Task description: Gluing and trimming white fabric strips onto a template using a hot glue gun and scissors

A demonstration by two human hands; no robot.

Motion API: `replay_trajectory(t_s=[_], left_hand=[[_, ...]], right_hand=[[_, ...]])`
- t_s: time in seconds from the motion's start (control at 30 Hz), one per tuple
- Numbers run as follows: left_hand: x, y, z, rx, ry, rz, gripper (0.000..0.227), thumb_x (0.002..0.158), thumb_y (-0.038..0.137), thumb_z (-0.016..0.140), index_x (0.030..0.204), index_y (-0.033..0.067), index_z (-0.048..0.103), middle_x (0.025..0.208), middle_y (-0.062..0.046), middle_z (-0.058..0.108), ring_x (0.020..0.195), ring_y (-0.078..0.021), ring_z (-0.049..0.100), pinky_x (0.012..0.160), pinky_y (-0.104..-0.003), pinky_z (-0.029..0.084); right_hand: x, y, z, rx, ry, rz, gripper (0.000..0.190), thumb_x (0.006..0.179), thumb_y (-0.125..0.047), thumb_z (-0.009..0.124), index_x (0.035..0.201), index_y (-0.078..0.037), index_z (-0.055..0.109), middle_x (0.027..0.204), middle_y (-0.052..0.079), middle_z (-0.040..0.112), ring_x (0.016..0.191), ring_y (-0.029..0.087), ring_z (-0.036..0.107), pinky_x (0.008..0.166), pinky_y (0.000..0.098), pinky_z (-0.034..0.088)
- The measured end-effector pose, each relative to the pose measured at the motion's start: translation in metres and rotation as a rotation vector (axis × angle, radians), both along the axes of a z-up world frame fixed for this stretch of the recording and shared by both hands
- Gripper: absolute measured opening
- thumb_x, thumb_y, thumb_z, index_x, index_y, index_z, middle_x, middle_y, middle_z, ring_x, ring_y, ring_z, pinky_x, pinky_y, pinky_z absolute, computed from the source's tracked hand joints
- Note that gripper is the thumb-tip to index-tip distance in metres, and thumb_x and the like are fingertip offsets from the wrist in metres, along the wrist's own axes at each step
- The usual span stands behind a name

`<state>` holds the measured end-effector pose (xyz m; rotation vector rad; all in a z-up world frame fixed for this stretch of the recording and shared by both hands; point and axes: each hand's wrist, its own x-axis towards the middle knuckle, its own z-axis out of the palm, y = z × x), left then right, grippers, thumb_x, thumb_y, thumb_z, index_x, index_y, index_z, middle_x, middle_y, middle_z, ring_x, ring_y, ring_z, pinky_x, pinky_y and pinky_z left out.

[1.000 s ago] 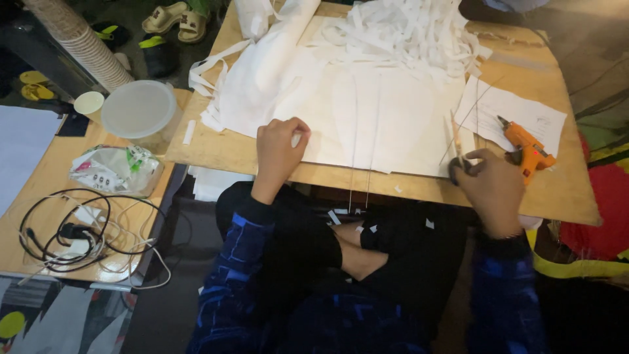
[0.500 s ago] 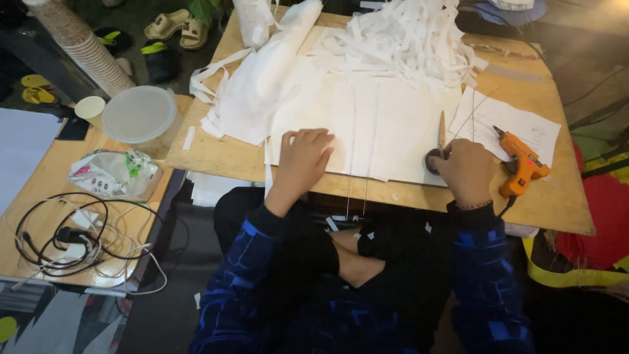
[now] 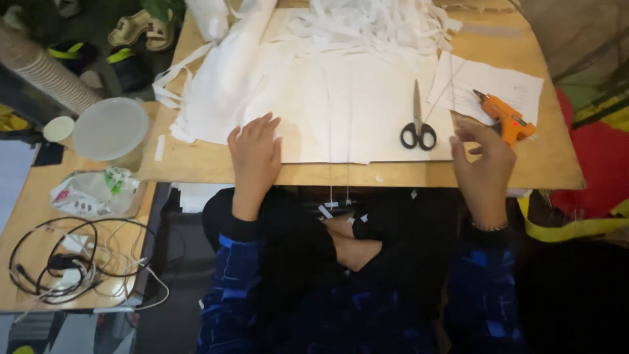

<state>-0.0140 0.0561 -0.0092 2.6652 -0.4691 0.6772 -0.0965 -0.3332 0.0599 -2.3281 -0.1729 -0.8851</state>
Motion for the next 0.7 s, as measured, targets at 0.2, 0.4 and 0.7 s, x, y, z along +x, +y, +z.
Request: replay_trajectory(t_s=[0.2, 0.4, 0.7], left_hand=[[-0.009, -0.002, 0.016, -0.164, -0.048, 0.035, 0.003, 0.101, 0.017, 0.066, 0.099, 0.0184, 0.068, 0.087, 0.005, 0.063, 0.083, -0.0188, 0.066, 0.091, -0.036, 0.041], [-0.014, -0.001, 0.006, -0.14, -0.16, 0.047, 0.009, 0.108, 0.016, 0.06, 0.101, 0.0162, 0.067, 0.064, 0.007, 0.053, 0.063, -0.0184, 0.054, 0.084, -0.035, 0.038], [-0.022, -0.002, 0.008, -0.218, -0.127, 0.117, 0.021, 0.108, 0.031, 0.065, 0.091, 0.0185, 0.06, 0.053, 0.003, 0.055, 0.055, -0.0187, 0.061, 0.095, -0.036, 0.041]], right_hand=[[-0.033, -0.025, 0.009, -0.099, -0.34, -0.132, 0.014, 0.103, 0.024, 0.073, 0.115, 0.017, 0.073, 0.098, 0.028, 0.068, 0.09, 0.049, 0.07, 0.07, 0.0464, 0.06], [-0.051, -0.036, 0.017, -0.187, -0.415, -0.301, 0.011, 0.112, 0.019, 0.078, 0.12, 0.016, 0.071, 0.094, 0.023, 0.078, 0.085, 0.033, 0.076, 0.077, 0.0409, 0.062], [-0.031, -0.045, -0.032, -0.175, 0.326, -0.36, 0.012, 0.105, -0.019, 0.073, 0.107, -0.006, 0.076, 0.084, 0.016, 0.074, 0.075, 0.042, 0.071, 0.064, 0.0514, 0.054]])
